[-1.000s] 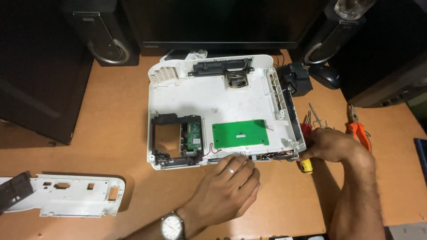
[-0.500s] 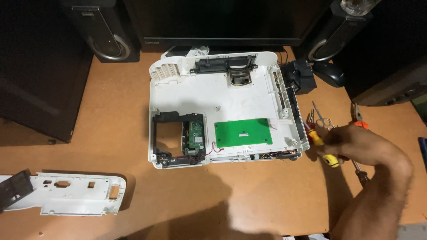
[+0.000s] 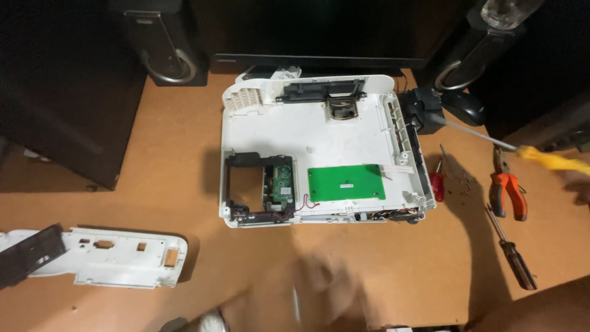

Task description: Repairing an electronic device by removing screws with a screwdriver and handling internal components like a circuit board.

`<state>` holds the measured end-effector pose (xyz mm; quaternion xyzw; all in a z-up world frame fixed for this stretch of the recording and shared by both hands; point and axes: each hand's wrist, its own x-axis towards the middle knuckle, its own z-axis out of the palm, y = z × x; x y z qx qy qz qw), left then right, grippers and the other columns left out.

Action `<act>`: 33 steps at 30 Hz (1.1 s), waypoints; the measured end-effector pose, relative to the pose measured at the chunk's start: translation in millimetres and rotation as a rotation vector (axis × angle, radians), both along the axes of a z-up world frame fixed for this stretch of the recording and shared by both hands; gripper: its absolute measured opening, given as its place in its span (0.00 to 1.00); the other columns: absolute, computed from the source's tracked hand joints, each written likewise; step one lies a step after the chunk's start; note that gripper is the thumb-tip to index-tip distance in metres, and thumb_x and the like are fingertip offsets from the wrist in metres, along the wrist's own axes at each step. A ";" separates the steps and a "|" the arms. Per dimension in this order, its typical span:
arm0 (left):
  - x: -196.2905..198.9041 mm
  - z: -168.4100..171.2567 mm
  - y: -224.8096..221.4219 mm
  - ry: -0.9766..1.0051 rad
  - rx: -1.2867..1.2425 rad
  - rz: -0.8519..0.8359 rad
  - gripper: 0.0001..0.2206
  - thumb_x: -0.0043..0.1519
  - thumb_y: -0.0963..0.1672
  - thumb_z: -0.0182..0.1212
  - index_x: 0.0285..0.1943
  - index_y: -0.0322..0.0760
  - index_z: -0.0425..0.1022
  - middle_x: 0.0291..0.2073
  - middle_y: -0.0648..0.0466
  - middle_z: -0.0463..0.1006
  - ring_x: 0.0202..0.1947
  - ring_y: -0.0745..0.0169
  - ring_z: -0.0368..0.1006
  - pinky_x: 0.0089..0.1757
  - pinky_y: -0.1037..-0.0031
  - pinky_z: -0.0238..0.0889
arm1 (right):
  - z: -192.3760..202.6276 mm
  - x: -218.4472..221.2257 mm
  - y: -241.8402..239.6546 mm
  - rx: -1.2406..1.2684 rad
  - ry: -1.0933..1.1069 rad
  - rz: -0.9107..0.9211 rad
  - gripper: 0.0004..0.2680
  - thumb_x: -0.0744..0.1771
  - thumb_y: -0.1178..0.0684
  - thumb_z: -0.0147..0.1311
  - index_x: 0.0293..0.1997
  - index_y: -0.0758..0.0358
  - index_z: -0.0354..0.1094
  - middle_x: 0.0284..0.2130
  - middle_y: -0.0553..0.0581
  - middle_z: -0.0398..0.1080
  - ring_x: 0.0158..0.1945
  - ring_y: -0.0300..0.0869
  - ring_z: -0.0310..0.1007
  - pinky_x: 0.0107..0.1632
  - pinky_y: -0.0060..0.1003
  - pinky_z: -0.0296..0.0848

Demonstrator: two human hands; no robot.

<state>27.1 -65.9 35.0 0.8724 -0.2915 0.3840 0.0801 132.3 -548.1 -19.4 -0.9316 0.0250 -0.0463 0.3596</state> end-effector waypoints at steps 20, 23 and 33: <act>86.6 -49.5 24.9 0.518 -0.263 -0.174 0.27 0.48 0.35 0.55 0.61 0.35 0.72 0.47 0.44 0.80 0.43 0.38 0.71 0.43 0.54 0.61 | 120.9 -5.1 302.4 0.015 -0.727 0.542 0.13 0.74 0.60 0.53 0.63 0.77 0.54 0.40 0.67 0.73 0.35 0.44 0.79 0.37 0.30 0.75; 91.9 -47.3 20.1 0.535 -0.283 -0.211 0.19 0.52 0.35 0.57 0.53 0.39 0.73 0.40 0.47 0.80 0.38 0.39 0.72 0.41 0.54 0.61 | 119.7 1.0 302.9 -0.041 -0.737 0.536 0.12 0.75 0.59 0.53 0.63 0.75 0.56 0.40 0.63 0.72 0.33 0.41 0.75 0.36 0.29 0.71; 102.7 -50.8 14.7 0.590 -0.331 -0.145 0.17 0.72 0.50 0.38 0.37 0.38 0.66 0.19 0.42 0.71 0.22 0.30 0.67 0.27 0.45 0.52 | 118.5 10.3 306.0 -0.036 -0.717 0.538 0.13 0.75 0.55 0.55 0.63 0.74 0.58 0.40 0.60 0.71 0.35 0.41 0.76 0.39 0.30 0.75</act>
